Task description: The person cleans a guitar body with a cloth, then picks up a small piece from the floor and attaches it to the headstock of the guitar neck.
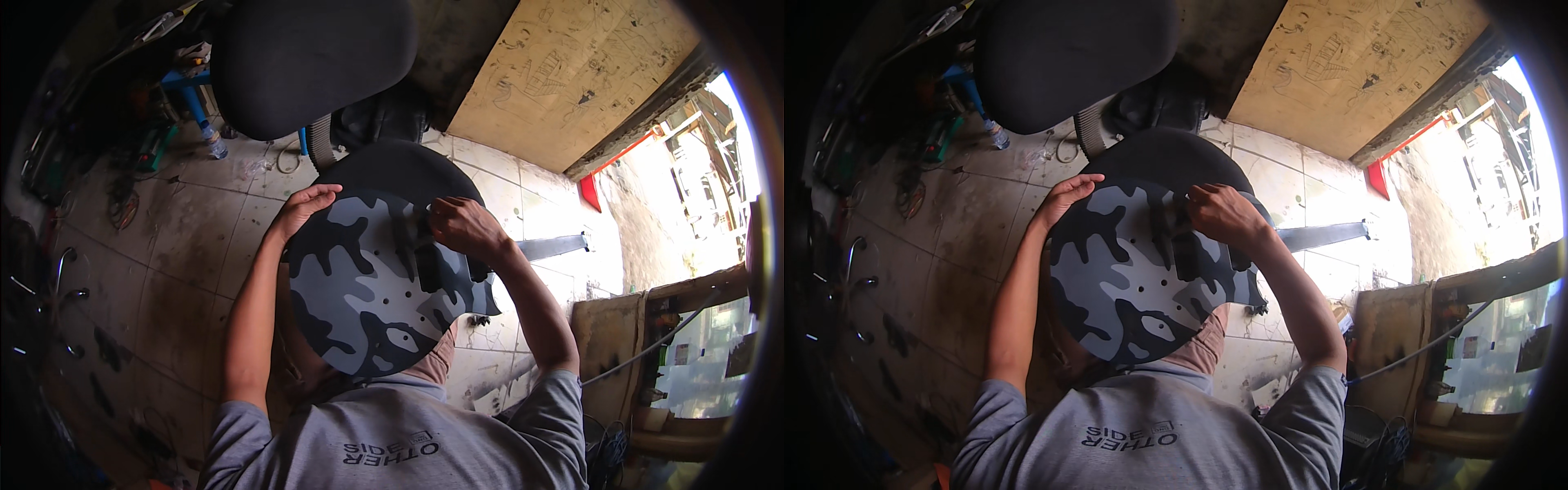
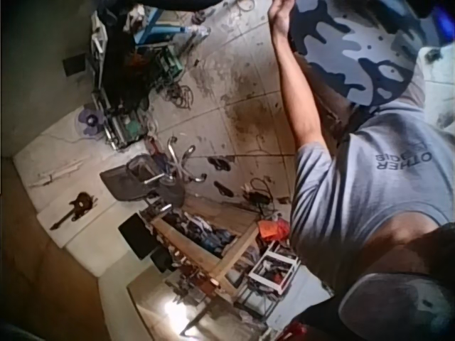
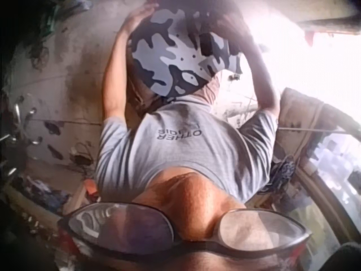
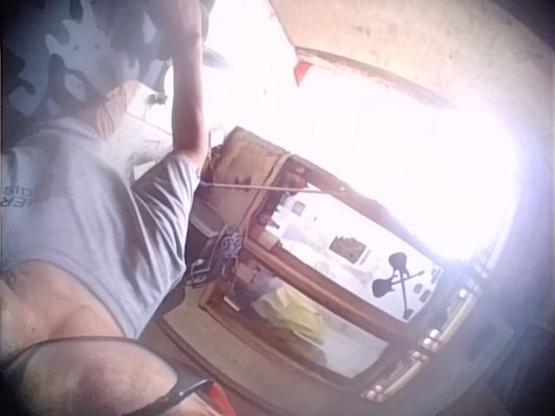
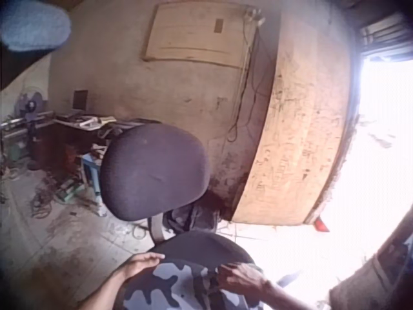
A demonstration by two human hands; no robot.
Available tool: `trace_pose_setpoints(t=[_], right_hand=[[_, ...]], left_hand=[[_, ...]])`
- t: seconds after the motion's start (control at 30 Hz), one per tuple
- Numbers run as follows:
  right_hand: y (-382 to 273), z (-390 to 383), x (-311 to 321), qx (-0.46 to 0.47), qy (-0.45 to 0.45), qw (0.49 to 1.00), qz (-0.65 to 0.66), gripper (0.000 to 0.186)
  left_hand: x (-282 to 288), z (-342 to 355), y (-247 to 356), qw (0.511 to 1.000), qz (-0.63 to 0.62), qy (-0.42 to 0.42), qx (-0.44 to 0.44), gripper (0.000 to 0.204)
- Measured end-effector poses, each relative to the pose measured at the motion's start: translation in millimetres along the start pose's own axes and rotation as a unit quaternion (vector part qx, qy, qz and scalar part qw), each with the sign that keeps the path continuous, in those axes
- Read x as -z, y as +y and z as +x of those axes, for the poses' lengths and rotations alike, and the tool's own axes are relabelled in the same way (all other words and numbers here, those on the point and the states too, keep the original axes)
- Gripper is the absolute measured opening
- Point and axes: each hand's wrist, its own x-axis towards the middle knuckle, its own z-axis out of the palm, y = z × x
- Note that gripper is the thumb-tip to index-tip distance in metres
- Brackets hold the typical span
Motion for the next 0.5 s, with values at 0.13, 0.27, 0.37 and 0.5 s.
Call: trace_pose_setpoints(t=[0.13, 0.27, 0.37, 0.5], right_hand=[[0, 6, -3, 0.023, 0.020, 0.999, 0.012, 0.009], [26, -2, -27, 0.001, 0.044, 0.994, 0.100, 0.011], [28, 1, -27, -0.060, 0.076, 0.976, 0.194, 0.013], [31, 0, -30, -0.141, 0.068, 0.954, 0.256, 0.018]], left_hand=[[-2, -2, 2, 1.000, 0.019, 0.006, -0.001, 0.034], [-5, 2, 1, 0.999, 0.048, 0.017, -0.002, 0.039], [2, 2, 0, 0.996, 0.083, 0.018, -0.016, 0.042], [6, 2, -4, 0.999, 0.047, 0.013, -0.010, 0.046]])
